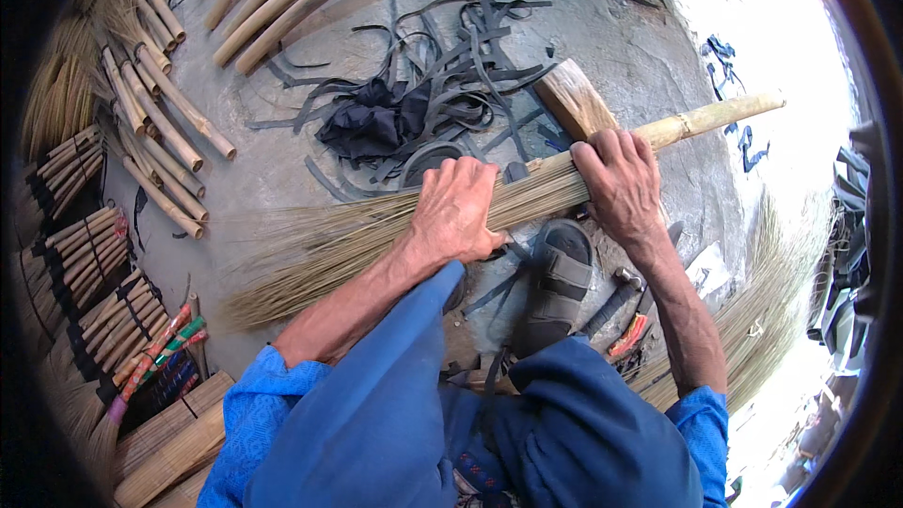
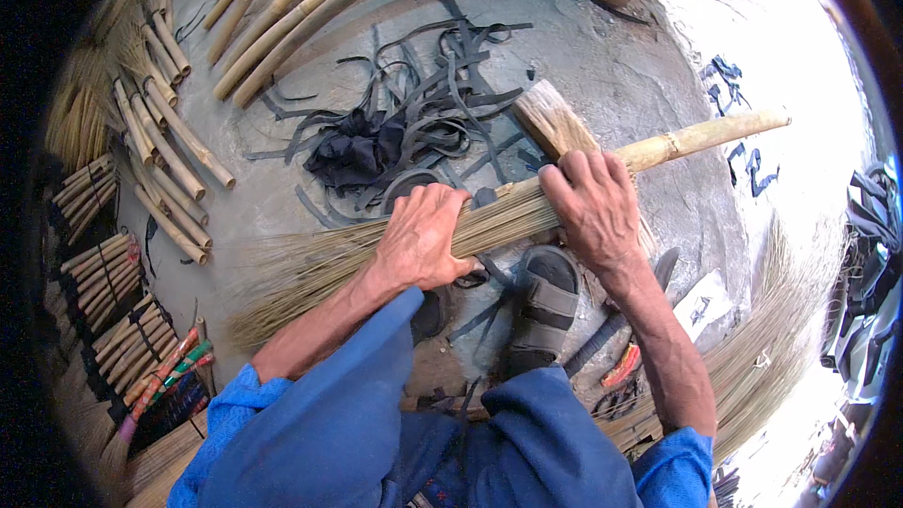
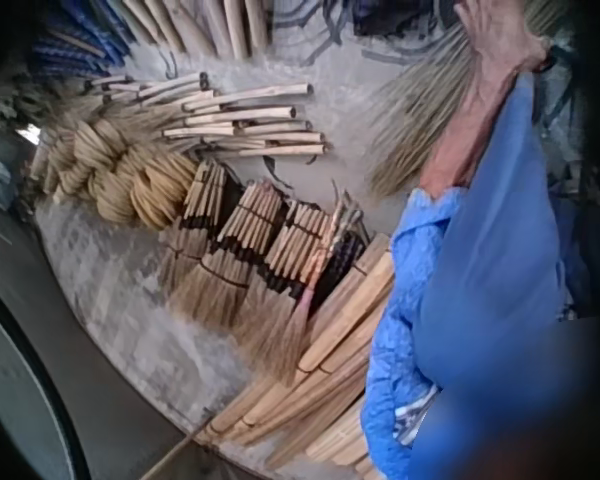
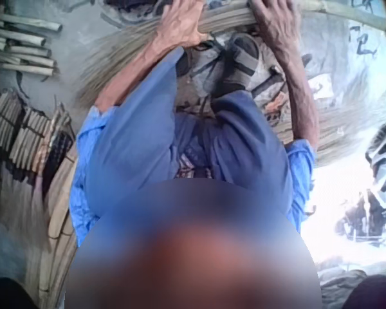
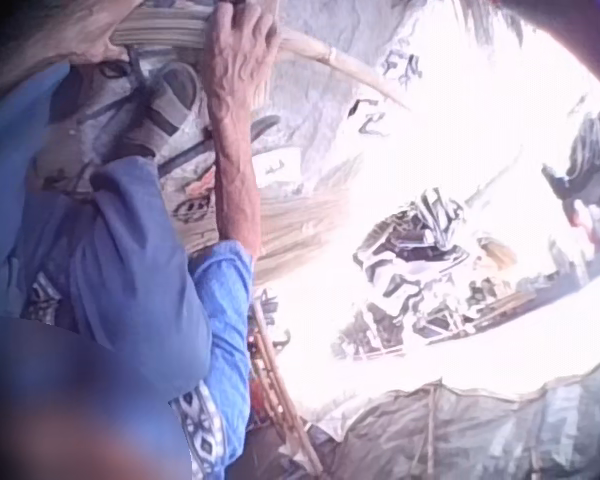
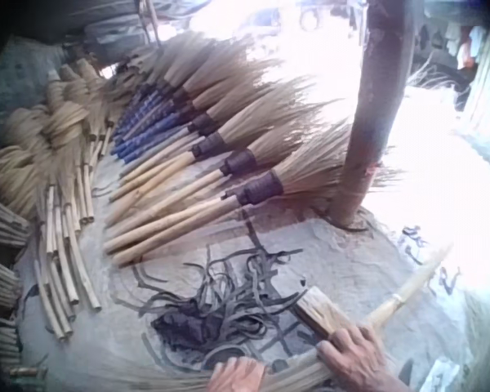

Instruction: The person assembles a traditional broom by attaching a bundle of straw to a bamboo handle. They use a hammer to secure the bundle, wrap it with black straps, and trim excess material with a knife.

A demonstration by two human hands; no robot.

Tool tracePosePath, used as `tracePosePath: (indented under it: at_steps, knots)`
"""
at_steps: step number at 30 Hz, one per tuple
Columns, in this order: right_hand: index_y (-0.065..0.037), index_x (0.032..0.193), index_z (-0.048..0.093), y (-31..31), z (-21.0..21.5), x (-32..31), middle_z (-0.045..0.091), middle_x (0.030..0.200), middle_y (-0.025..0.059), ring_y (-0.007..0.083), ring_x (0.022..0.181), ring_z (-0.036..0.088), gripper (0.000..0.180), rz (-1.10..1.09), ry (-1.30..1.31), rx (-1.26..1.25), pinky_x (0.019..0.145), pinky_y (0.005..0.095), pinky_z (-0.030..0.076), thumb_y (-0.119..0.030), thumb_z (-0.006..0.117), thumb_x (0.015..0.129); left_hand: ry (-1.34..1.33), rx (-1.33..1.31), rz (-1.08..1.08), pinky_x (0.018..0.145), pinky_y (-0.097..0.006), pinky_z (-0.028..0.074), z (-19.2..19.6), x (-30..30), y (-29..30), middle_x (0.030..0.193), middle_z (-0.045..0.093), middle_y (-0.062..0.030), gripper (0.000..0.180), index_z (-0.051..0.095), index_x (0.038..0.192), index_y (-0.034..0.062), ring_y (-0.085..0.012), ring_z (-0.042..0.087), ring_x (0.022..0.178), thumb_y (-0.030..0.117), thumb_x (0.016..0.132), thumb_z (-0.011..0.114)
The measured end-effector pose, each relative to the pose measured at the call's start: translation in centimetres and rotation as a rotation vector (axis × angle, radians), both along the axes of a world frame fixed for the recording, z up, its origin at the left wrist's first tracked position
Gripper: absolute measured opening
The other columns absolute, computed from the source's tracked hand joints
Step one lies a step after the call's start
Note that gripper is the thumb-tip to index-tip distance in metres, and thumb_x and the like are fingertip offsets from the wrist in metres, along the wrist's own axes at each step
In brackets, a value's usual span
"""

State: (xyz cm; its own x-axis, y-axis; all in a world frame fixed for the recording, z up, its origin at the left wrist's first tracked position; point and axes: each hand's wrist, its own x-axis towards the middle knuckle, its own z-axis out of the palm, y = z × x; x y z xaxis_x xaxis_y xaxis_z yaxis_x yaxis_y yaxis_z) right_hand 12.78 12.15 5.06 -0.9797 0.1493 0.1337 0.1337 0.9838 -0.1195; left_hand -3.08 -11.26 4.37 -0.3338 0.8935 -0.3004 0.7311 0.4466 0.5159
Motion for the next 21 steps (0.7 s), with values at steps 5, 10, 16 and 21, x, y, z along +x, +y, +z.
tracePosePath:
  at_steps: [5, 10, 16, 21]
  knots:
    - [-0.016, 0.109, 0.064, -1.5, -1.5, 1.1, 0.059, 0.108, 0.0049, 0.0254, 0.109, 0.063, 0.019, -0.081, 0.051, 0.001, 0.106, 0.0436, 0.048, -0.021, 0.070, 0.091, -0.094, 0.049, 0.058, 0.102, -0.058, 0.047, -1.6, 0.6, 0.2, 0.124, 0.069, -0.0232, 0.085, 0.057, 0.140, -0.0024, -0.0440, 0.068, 0.115, 0.030, 0.071, 0.095]
    - [-0.015, 0.107, 0.063, -1.0, -1.5, 0.9, 0.057, 0.106, 0.0056, 0.0255, 0.106, 0.061, 0.020, -0.065, 0.086, 0.011, 0.105, 0.0427, 0.047, -0.021, 0.070, 0.090, -0.081, 0.011, 0.089, 0.105, -0.057, 0.050, -1.9, 1.5, 1.2, 0.128, 0.071, -0.0257, 0.081, 0.058, 0.141, -0.0029, -0.0453, 0.068, 0.123, 0.027, 0.075, 0.092]
    - [-0.016, 0.105, 0.061, -1.0, -0.7, 0.3, 0.056, 0.104, 0.0048, 0.0239, 0.107, 0.062, 0.021, -0.005, 0.008, 0.080, 0.103, 0.0408, 0.046, -0.017, 0.071, 0.087, -0.124, -0.074, 0.135, 0.089, -0.062, 0.058, -2.5, 0.3, 2.3, 0.105, 0.078, -0.0302, 0.051, 0.064, 0.120, -0.0010, -0.0538, 0.074, 0.102, 0.018, 0.077, 0.082]
    - [-0.011, 0.147, 0.065, 3.3, 5.3, 0.1, 0.060, 0.159, 0.0170, 0.0355, 0.153, 0.052, 0.053, -0.131, 0.145, -0.438, 0.131, 0.0571, 0.040, -0.034, 0.077, 0.101, -0.146, -0.154, 0.130, 0.088, -0.063, 0.058, -2.0, -0.3, 2.7, 0.099, 0.078, -0.0315, 0.047, 0.064, 0.117, -0.0001, -0.0554, 0.074, 0.100, 0.022, 0.079, 0.082]
